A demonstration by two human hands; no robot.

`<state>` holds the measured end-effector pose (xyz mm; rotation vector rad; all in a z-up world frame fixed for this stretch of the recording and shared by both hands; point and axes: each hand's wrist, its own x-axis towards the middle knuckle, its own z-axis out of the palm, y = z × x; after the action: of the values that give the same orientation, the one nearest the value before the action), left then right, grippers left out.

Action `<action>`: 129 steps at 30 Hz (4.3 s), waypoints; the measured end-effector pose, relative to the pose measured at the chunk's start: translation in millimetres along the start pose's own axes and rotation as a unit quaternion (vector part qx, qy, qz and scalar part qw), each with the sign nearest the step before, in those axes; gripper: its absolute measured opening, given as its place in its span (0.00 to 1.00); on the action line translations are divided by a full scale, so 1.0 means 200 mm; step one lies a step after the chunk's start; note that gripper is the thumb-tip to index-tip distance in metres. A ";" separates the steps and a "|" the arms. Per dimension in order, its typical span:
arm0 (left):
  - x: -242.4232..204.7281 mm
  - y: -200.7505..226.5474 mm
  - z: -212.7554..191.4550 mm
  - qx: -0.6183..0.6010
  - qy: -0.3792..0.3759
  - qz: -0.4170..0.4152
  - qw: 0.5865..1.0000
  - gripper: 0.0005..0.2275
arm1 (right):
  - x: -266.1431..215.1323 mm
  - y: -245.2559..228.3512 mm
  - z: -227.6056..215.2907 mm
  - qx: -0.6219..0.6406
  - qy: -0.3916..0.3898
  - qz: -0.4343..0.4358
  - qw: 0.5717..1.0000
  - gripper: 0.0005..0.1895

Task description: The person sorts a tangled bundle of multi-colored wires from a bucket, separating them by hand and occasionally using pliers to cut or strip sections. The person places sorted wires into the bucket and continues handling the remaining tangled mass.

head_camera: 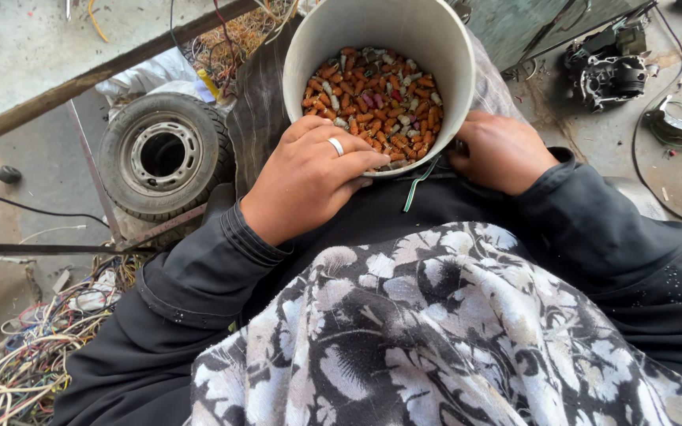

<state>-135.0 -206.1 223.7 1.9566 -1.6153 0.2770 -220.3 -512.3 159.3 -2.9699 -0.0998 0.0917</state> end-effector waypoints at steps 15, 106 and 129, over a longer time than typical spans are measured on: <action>-0.04 0.04 0.25 0.139 0.051 0.202 0.968 0.02 | 0.04 0.11 0.00 0.253 -0.069 0.011 0.965 0.20; -0.44 -0.40 -0.35 -0.552 0.103 -0.219 0.798 0.12 | 0.00 0.21 0.02 -0.008 0.092 0.045 0.995 0.28; 0.09 0.30 -0.30 0.092 -0.159 -0.006 0.983 0.14 | -0.02 0.07 -0.01 -0.049 0.042 0.019 0.998 0.24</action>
<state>-176.3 -193.7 300.1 2.2404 -1.8322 0.1151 -223.8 -527.0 159.8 -3.0693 -0.0370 -0.0342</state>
